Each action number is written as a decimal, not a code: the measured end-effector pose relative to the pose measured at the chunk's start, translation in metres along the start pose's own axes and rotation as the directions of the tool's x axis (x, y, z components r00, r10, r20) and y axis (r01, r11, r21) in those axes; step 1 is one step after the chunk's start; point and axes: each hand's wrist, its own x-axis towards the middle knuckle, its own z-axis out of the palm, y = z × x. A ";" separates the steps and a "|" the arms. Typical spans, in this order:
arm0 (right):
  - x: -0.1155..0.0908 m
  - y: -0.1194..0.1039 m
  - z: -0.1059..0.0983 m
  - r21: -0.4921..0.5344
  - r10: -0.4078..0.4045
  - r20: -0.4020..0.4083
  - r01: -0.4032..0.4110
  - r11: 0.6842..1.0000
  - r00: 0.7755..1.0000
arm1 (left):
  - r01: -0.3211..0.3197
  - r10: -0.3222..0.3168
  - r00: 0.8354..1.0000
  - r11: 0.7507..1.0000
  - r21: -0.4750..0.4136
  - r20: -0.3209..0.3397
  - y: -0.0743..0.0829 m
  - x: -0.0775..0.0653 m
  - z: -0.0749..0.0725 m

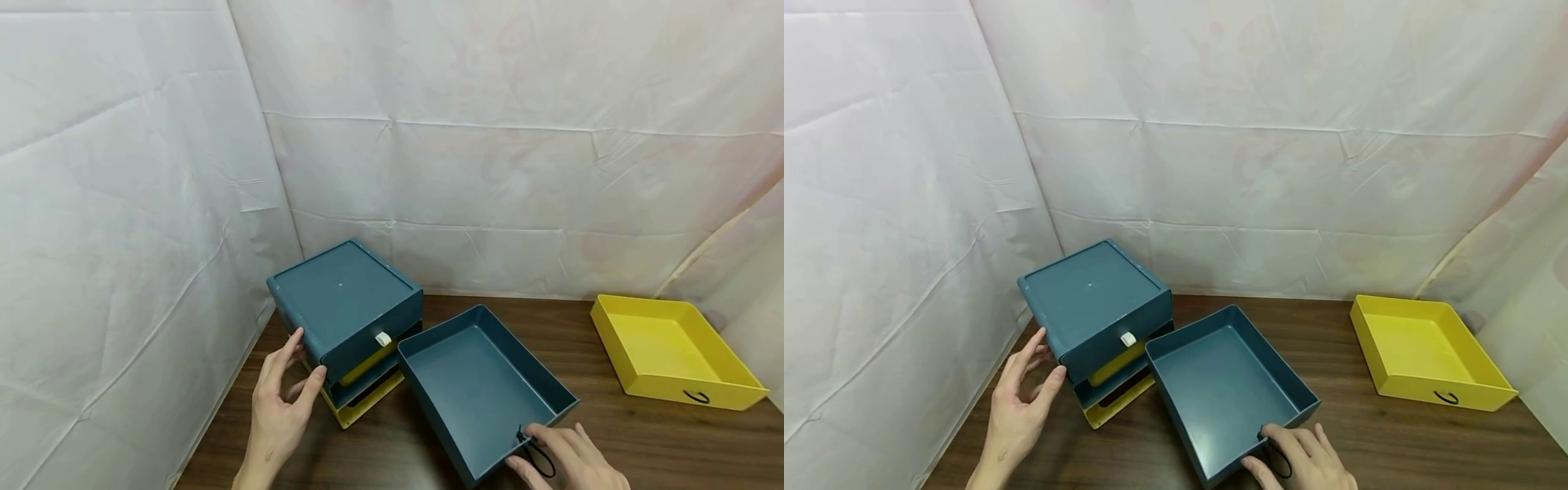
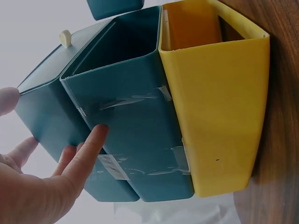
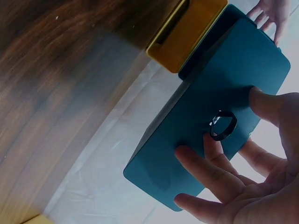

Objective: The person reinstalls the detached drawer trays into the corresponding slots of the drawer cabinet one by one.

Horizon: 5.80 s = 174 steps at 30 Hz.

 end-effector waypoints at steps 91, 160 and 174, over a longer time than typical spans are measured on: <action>0.028 -0.072 0.056 0.172 -0.313 0.122 0.291 0.941 0.942 | -0.010 0.010 1.000 1.000 0.003 -0.002 -0.003 0.001 0.002; 0.042 -0.091 0.109 0.166 -0.304 0.301 0.264 0.950 0.904 | -0.019 0.019 1.000 1.000 0.010 -0.003 -0.001 0.000 0.002; 0.049 -0.095 0.120 0.158 -0.302 0.319 0.264 0.952 0.898 | -0.010 0.010 1.000 1.000 0.021 -0.001 -0.001 0.000 0.002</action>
